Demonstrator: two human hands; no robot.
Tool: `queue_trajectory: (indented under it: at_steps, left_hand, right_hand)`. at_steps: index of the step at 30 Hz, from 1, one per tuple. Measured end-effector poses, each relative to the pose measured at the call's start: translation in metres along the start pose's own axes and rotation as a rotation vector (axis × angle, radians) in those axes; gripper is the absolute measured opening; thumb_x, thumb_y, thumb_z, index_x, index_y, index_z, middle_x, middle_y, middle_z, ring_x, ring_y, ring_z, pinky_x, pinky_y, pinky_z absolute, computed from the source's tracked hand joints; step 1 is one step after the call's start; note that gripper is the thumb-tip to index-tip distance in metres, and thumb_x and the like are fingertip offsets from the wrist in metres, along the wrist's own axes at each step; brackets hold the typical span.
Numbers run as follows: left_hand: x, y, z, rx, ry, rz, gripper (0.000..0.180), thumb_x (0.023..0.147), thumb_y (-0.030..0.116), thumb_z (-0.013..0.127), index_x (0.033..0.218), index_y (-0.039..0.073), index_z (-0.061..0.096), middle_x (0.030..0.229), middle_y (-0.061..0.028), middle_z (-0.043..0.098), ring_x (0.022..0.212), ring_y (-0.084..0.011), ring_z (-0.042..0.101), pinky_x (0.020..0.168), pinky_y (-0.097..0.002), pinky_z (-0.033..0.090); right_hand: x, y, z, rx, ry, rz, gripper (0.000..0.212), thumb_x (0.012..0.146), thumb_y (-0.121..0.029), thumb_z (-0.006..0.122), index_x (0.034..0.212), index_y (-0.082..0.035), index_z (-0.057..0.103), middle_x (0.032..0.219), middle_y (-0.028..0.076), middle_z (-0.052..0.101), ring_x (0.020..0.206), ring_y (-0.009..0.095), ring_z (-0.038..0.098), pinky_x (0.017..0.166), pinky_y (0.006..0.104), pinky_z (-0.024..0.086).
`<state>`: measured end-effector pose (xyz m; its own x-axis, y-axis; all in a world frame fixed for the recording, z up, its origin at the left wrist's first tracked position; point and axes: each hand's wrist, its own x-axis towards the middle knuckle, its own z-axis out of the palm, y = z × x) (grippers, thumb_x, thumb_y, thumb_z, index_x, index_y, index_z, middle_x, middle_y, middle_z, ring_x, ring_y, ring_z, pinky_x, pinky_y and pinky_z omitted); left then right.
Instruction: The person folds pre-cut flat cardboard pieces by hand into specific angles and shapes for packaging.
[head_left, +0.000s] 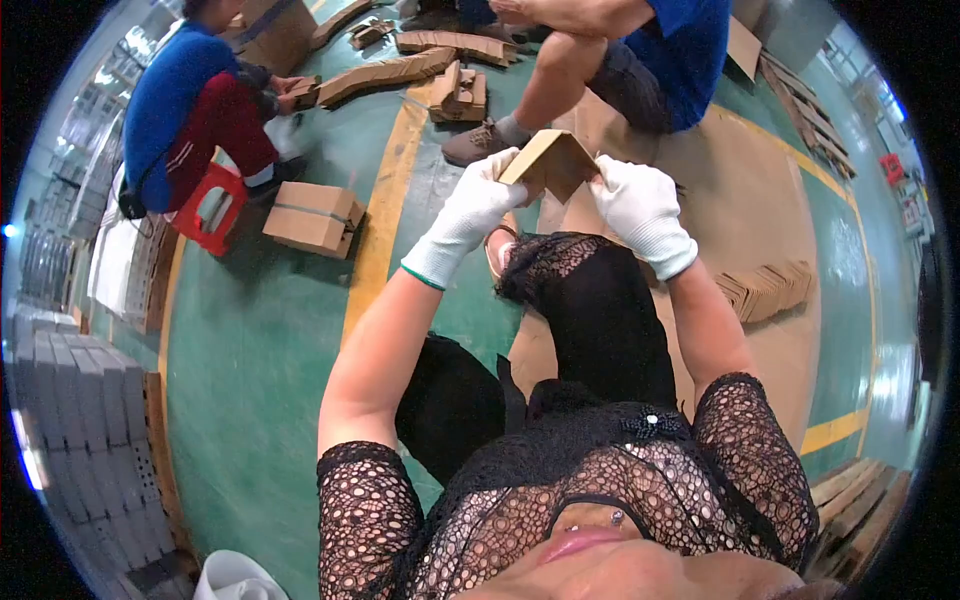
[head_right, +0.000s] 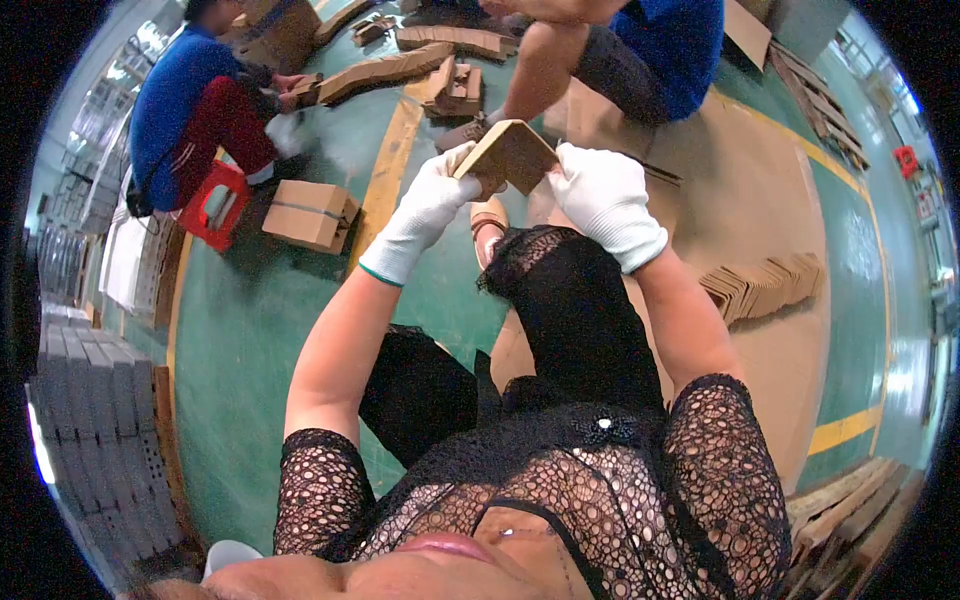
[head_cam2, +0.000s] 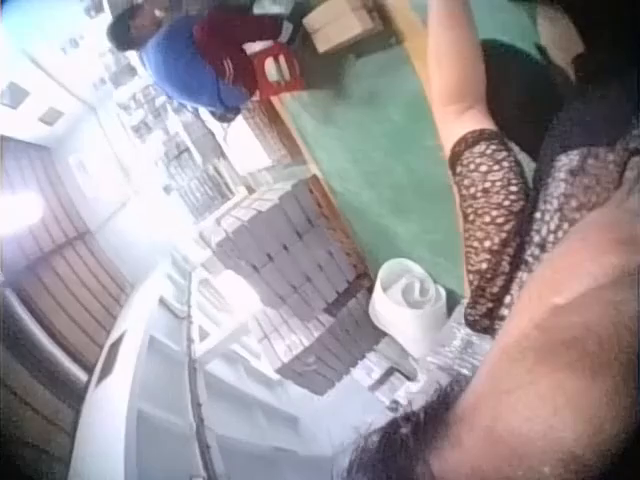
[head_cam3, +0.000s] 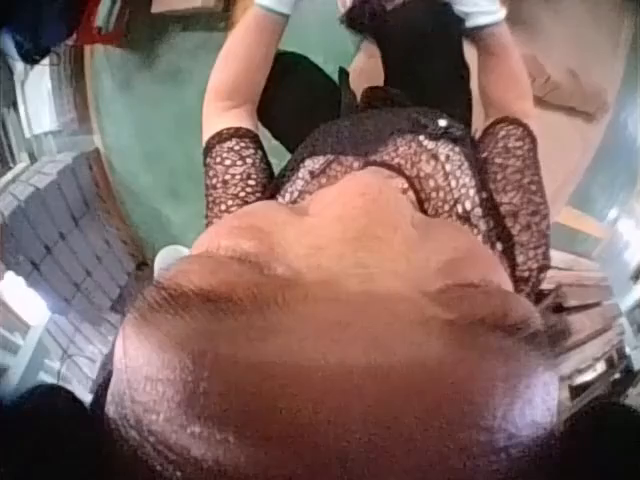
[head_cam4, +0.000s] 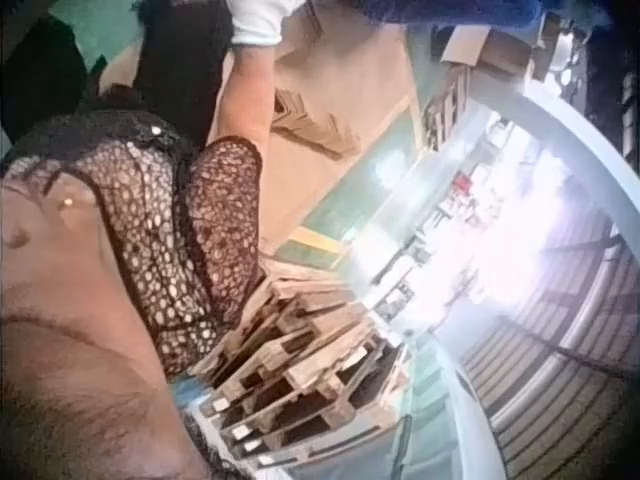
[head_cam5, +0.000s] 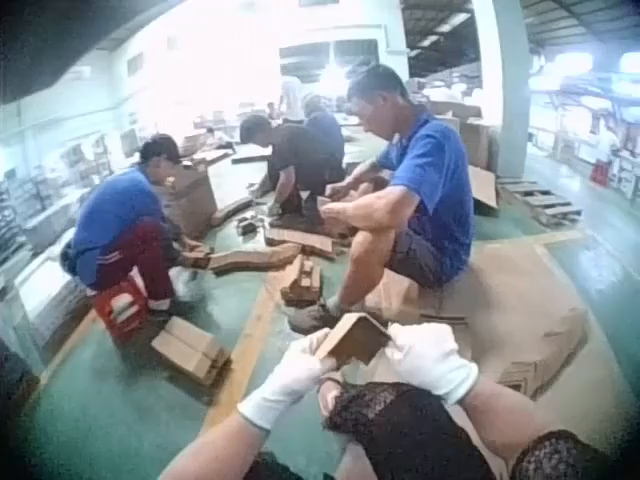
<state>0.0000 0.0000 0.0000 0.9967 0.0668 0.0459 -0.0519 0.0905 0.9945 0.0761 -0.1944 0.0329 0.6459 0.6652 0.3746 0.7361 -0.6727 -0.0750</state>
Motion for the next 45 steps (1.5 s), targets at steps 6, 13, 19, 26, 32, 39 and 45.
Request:
queue_trajectory:
  at_steps: [6,13,19,26,32,39,45]
  left_hand:
    - [0.004,-0.013,0.018,-0.044,-0.049,-0.106,0.041,0.076,0.012,0.06,0.115,-0.001,0.054,0.099,-0.0036,0.061,0.087,-0.0073,0.055,0.074,-0.0226,0.043]
    - [-0.003,-0.022,-0.022,0.105,-0.047,-0.226,0.05,0.088,0.021,0.05,0.131,-0.003,0.037,0.119,-0.0111,0.057,0.101,-0.0154,0.057,0.085,-0.0262,0.042]
    - [0.001,-0.026,-0.013,0.136,-0.024,-0.272,0.047,0.089,0.023,0.05,0.129,-0.002,0.04,0.116,-0.0107,0.058,0.097,-0.0156,0.059,0.085,-0.0269,0.043]
    - [0.001,-0.031,-0.012,0.179,-0.042,-0.283,0.048,0.089,0.024,0.05,0.128,-0.002,0.041,0.116,-0.0103,0.059,0.097,-0.0151,0.058,0.085,-0.0269,0.043]
    - [-0.002,-0.03,-0.015,0.243,-0.035,-0.276,0.047,0.09,0.025,0.049,0.127,-0.003,0.042,0.116,-0.0112,0.058,0.097,-0.0144,0.058,0.084,-0.0259,0.042]
    - [-0.003,-0.03,-0.016,0.284,-0.03,-0.28,0.048,0.089,0.026,0.048,0.127,-0.003,0.042,0.116,-0.0114,0.059,0.098,-0.0154,0.059,0.086,-0.027,0.041]
    - [-0.002,-0.028,-0.017,0.304,-0.041,-0.299,0.05,0.089,0.027,0.048,0.128,-0.003,0.041,0.116,-0.012,0.059,0.1,-0.0176,0.058,0.088,-0.0292,0.04]
  right_hand:
    - [-0.033,0.053,0.014,-0.03,0.133,0.089,0.02,0.082,-0.028,0.051,0.081,-0.01,0.06,0.073,0.014,0.062,0.067,0.033,0.06,0.061,0.0434,0.047]
    - [-0.151,0.163,0.022,-0.058,-0.311,0.551,0.037,0.087,-0.033,0.036,0.085,-0.007,0.063,0.084,0.018,0.063,0.08,0.037,0.059,0.071,0.0457,0.046]
    - [-0.295,0.158,0.044,-0.112,-0.505,0.824,0.04,0.087,-0.035,0.037,0.084,-0.005,0.063,0.084,0.019,0.063,0.081,0.037,0.059,0.075,0.0464,0.045]
    - [-0.299,0.177,0.071,-0.214,-0.466,1.034,0.045,0.088,-0.039,0.035,0.085,-0.006,0.065,0.087,0.018,0.064,0.084,0.036,0.06,0.076,0.0453,0.046]
    - [-0.306,0.189,0.082,-0.218,-0.494,1.209,0.05,0.089,-0.042,0.033,0.088,-0.006,0.066,0.091,0.02,0.064,0.088,0.036,0.061,0.075,0.0456,0.046]
    - [-0.287,0.197,0.082,-0.221,-0.472,1.223,0.05,0.088,-0.043,0.034,0.089,-0.005,0.067,0.092,0.021,0.064,0.088,0.037,0.061,0.075,0.0472,0.047]
    - [-0.286,0.194,0.071,-0.251,-0.493,1.174,0.047,0.086,-0.042,0.038,0.091,-0.004,0.066,0.092,0.021,0.064,0.087,0.037,0.062,0.075,0.0468,0.047]
